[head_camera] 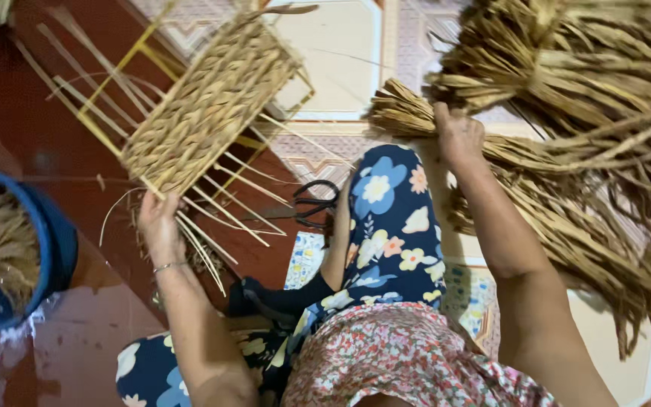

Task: The person sits on the floor and uses shears to trim bundles of dried plant strips to uniform lengths. They repeatedly gather, align, and cut the strips, then place the trimmed pieces into a nearby basket.

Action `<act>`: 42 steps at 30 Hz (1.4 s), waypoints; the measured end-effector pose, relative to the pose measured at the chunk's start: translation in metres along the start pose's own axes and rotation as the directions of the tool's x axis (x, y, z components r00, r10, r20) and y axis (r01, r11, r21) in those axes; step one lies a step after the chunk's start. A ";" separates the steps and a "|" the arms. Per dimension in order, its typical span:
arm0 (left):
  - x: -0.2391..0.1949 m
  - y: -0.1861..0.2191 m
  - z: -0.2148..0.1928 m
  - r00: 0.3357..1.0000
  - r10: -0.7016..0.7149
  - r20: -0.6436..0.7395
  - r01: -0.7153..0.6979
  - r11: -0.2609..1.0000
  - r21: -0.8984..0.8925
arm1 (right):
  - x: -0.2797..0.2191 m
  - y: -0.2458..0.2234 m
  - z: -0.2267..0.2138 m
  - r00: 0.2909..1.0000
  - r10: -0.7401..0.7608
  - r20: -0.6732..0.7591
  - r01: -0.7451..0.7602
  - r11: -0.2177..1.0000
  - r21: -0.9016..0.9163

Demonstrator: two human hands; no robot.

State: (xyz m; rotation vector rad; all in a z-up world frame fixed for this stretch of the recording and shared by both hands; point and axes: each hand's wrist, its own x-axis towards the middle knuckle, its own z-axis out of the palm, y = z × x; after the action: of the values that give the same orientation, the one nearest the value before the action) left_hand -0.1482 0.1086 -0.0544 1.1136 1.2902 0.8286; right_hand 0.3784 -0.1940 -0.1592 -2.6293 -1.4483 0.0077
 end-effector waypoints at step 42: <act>-0.027 0.080 -0.022 0.986 0.136 0.099 -0.144 0.381 0.913 | 0.128 -0.198 -0.127 0.891 -0.338 0.303 0.080 0.774 0.628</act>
State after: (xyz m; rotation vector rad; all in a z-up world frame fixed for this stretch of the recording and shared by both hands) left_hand -0.1641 0.1106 0.0314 2.1452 1.7158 0.1079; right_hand 0.2894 0.0029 -0.0004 -1.9841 -1.5177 0.8879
